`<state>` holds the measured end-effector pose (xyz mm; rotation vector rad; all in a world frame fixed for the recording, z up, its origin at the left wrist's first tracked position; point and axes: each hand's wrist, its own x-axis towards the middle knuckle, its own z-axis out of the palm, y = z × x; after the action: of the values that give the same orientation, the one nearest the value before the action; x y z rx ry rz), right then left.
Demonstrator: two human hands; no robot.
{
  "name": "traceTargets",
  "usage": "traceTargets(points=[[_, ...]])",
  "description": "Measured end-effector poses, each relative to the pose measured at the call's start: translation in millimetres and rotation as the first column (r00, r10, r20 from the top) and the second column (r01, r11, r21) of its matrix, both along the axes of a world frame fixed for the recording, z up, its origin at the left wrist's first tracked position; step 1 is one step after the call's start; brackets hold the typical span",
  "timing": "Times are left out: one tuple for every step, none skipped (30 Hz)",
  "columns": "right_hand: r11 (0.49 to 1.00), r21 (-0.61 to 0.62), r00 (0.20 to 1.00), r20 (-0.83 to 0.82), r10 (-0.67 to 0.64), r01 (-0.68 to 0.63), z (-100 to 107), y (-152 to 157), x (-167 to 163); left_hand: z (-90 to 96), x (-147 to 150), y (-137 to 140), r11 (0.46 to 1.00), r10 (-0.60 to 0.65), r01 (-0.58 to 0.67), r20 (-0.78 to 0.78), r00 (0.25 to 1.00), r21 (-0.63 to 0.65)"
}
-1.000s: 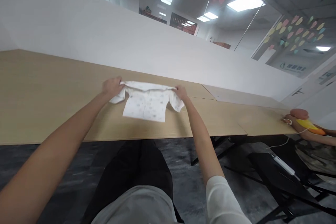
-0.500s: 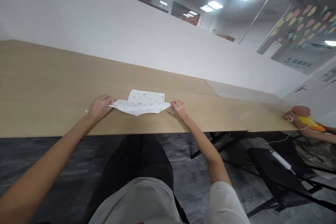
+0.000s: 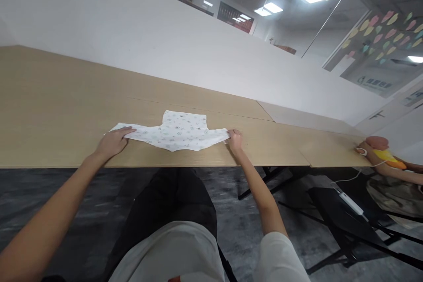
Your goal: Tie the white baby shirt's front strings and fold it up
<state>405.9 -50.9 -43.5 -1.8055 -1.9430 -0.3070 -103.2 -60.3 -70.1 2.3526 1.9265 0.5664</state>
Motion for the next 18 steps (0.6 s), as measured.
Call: traceTargets(points=[[0.999,0.018,0.999,-0.034,-0.028,0.028,1.8,0.3,5.8,-1.1,-0.8,-0.3,1.0,-0.002,0.002,-0.015,1.0,-0.003],[0.998,0.031,0.996,-0.067,-0.057,0.06,2.7,0.0,10.8,-1.9,-1.3,-1.1,1.0,0.007,-0.007,-0.032,0.999,-0.006],[0.995,0.036,0.992,-0.095,-0.087,0.09,2.8,-0.9,14.7,-2.4,-1.3,-2.3,1.0,0.026,-0.026,-0.05,0.998,-0.009],[0.993,0.03,0.987,-0.115,-0.113,0.117,1.9,-2.3,17.5,-2.6,-1.0,-3.9,0.998,0.054,-0.055,-0.066,0.996,-0.012],[0.99,0.013,0.983,-0.126,-0.137,0.14,0.2,-4.2,19.4,-2.4,-0.3,-5.8,0.996,0.089,-0.091,-0.08,0.993,-0.019],[0.987,-0.016,0.979,-0.124,-0.16,0.159,-2.0,-6.3,20.4,-1.9,0.6,-7.9,0.992,0.124,-0.127,-0.091,0.988,-0.027],[0.983,-0.051,0.977,-0.112,-0.182,0.177,-4.4,-8.6,20.7,-1.1,1.7,-9.9,0.987,0.154,-0.158,-0.099,0.983,-0.039],[0.977,-0.082,0.975,-0.092,-0.204,0.196,-6.7,-11.0,20.6,-0.3,2.7,-11.8,0.982,0.174,-0.181,-0.104,0.979,-0.053],[0.97,-0.106,0.972,-0.068,-0.225,0.217,-8.7,-13.1,20.2,0.3,3.4,-13.2,0.978,0.189,-0.197,-0.108,0.976,-0.068],[0.964,-0.121,0.969,-0.046,-0.244,0.237,-10.1,-15.1,19.6,0.7,3.6,-14.0,0.974,0.201,-0.21,-0.11,0.973,-0.081],[0.958,-0.127,0.964,-0.03,-0.264,0.258,-10.8,-16.7,19.0,0.6,3.1,-14.2,0.972,0.209,-0.219,-0.109,0.972,-0.089],[0.95,-0.127,0.957,-0.024,-0.29,0.285,-11.0,-17.9,18.3,-0.1,1.6,-13.5,0.971,0.211,-0.22,-0.104,0.972,-0.092],[0.94,-0.126,0.947,-0.026,-0.321,0.316,-10.7,-18.8,17.6,-1.3,-0.6,-12.2,0.973,0.206,-0.214,-0.092,0.974,-0.091],[0.929,-0.127,0.935,-0.033,-0.354,0.347,-10.0,-19.4,17.0,-2.8,-3.6,-10.2,0.975,0.197,-0.203,-0.072,0.978,-0.087],[0.917,-0.134,0.922,-0.045,-0.385,0.376,-9.1,-19.7,16.4,-4.5,-6.8,-8.0,0.979,0.184,-0.187,-0.046,0.982,-0.082],[0.906,-0.144,0.91,-0.06,-0.41,0.398,-8.1,-19.8,15.9,-6.1,-9.9,-5.6,0.982,0.173,-0.173,-0.016,0.985,-0.078],[0.899,-0.153,0.902,-0.077,-0.425,0.41,-7.1,-19.7,15.4,-7.3,-12.5,-3.6,0.983,0.166,-0.164,0.014,0.986,-0.077],[0.895,-0.16,0.896,-0.094,-0.434,0.416,-6.4,-19.5,15.0,-7.9,-14.1,-2.2,0.983,0.167,-0.163,0.038,0.985,-0.08]])
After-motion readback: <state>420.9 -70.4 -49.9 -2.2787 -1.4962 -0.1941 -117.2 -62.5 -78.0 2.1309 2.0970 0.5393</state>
